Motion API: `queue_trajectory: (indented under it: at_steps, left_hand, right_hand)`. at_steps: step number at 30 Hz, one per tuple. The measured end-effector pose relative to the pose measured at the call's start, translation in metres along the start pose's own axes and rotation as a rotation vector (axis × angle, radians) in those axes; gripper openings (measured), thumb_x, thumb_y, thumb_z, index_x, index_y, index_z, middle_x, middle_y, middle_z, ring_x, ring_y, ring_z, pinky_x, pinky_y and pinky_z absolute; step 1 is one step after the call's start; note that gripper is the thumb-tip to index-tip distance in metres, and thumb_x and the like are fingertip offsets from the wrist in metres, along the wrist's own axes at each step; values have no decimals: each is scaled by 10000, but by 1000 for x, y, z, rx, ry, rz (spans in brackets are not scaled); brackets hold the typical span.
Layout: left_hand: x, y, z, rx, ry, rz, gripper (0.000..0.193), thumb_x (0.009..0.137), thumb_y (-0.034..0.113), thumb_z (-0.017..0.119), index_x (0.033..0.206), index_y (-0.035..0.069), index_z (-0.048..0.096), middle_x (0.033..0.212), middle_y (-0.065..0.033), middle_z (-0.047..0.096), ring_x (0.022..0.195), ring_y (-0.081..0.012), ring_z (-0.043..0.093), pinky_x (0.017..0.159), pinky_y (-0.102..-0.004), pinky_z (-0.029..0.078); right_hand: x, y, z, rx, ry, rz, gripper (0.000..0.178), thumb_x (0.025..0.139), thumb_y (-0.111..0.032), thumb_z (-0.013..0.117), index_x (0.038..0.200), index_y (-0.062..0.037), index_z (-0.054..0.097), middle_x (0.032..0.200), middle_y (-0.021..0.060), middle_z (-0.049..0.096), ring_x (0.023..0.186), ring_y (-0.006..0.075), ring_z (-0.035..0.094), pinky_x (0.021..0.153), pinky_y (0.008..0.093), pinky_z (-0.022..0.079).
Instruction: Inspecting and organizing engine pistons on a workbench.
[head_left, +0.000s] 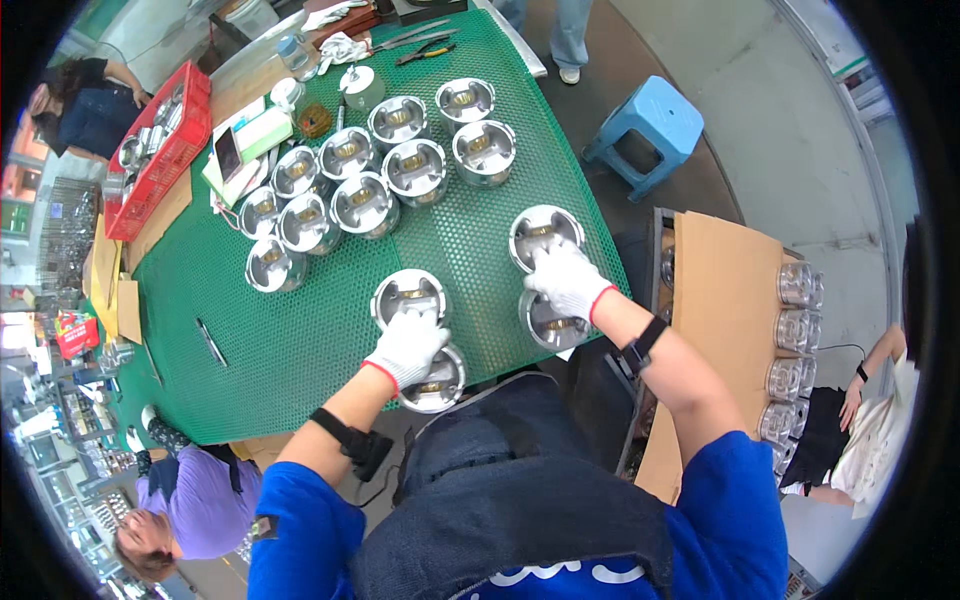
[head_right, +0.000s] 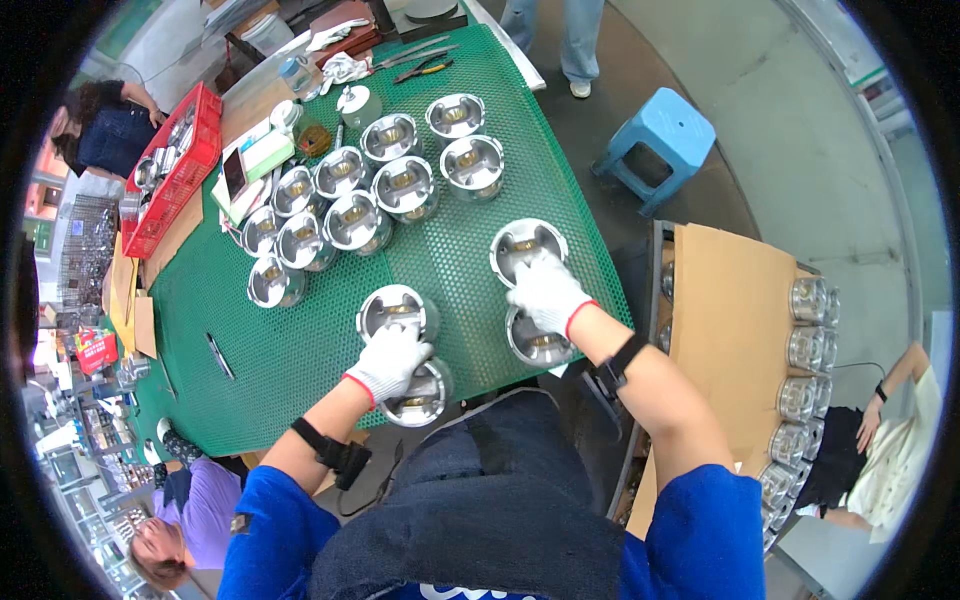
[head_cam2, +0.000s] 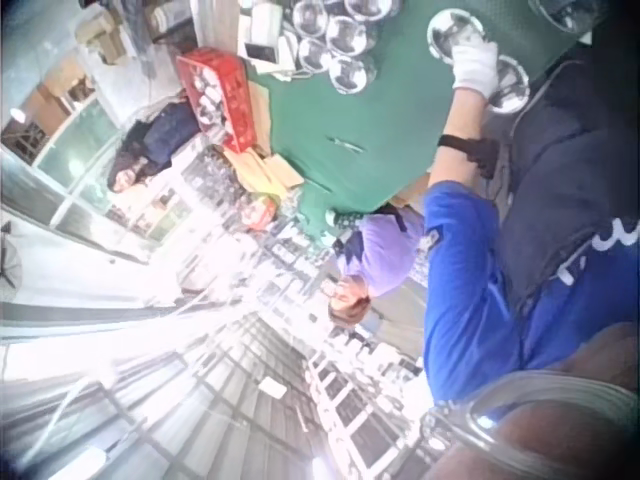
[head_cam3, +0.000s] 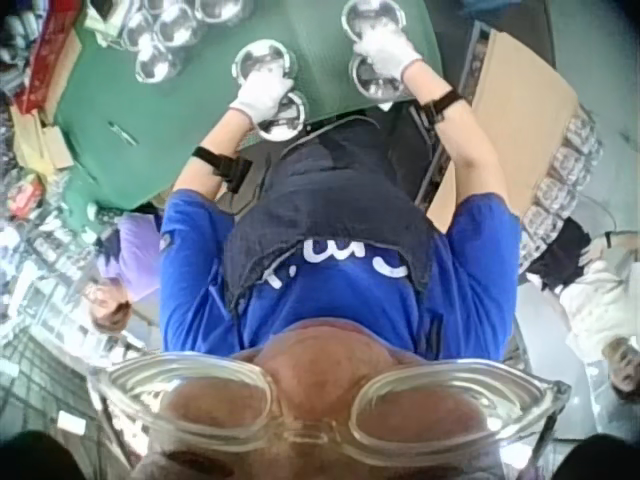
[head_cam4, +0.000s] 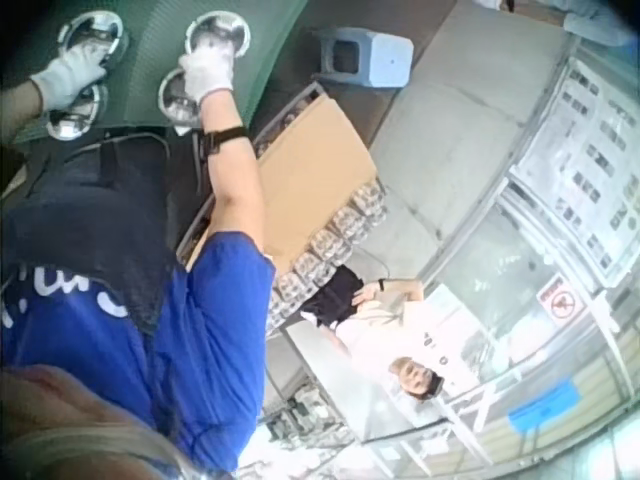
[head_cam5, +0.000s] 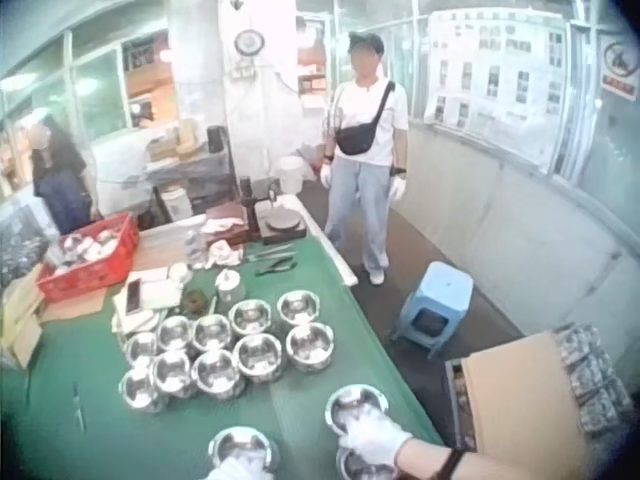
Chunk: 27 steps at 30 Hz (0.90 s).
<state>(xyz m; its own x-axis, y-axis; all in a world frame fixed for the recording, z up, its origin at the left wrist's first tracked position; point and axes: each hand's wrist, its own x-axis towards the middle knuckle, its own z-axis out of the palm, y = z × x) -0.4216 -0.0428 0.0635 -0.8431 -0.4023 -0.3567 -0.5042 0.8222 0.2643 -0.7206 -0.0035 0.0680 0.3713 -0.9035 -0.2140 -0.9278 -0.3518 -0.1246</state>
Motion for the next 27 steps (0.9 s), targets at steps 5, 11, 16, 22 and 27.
queue_trajectory:
  at_steps: [5,11,16,22,27]
  left_hand:
    - [98,-14,-16,7,79,-35,180,802,210,571,936,111,638,971,-192,566,861,-352,577,724,-468,448]
    - [175,-20,-20,-17,86,-91,215,810,198,549,978,96,636,1057,-198,552,952,-357,553,774,-488,435]
    - [183,-15,-38,-48,-44,-30,411,758,308,683,1102,95,616,1233,-236,496,1100,-406,509,936,-518,410]
    - [123,9,-71,-366,81,-21,389,767,324,729,1066,90,649,1171,-226,571,1010,-405,581,853,-478,485]
    - [21,-16,-50,-421,-22,255,425,742,167,727,1125,55,579,1156,-184,581,1064,-376,558,922,-437,456]
  right_hand:
    - [71,46,22,154,-53,73,342,830,-250,569,995,48,597,949,252,610,965,387,570,866,453,454]
    - [80,67,39,214,-7,117,170,810,-207,559,876,-107,680,993,177,557,936,344,553,842,461,458]
    - [66,66,36,285,238,73,208,815,-200,544,953,-150,691,1096,173,565,1004,372,550,899,491,424]
    - [-17,43,0,321,-26,327,349,770,-273,633,1108,-185,619,1109,139,569,969,297,584,791,438,462]
    - [-150,-46,1,330,10,645,298,784,-292,638,1058,-175,625,998,110,586,902,284,607,747,431,496]
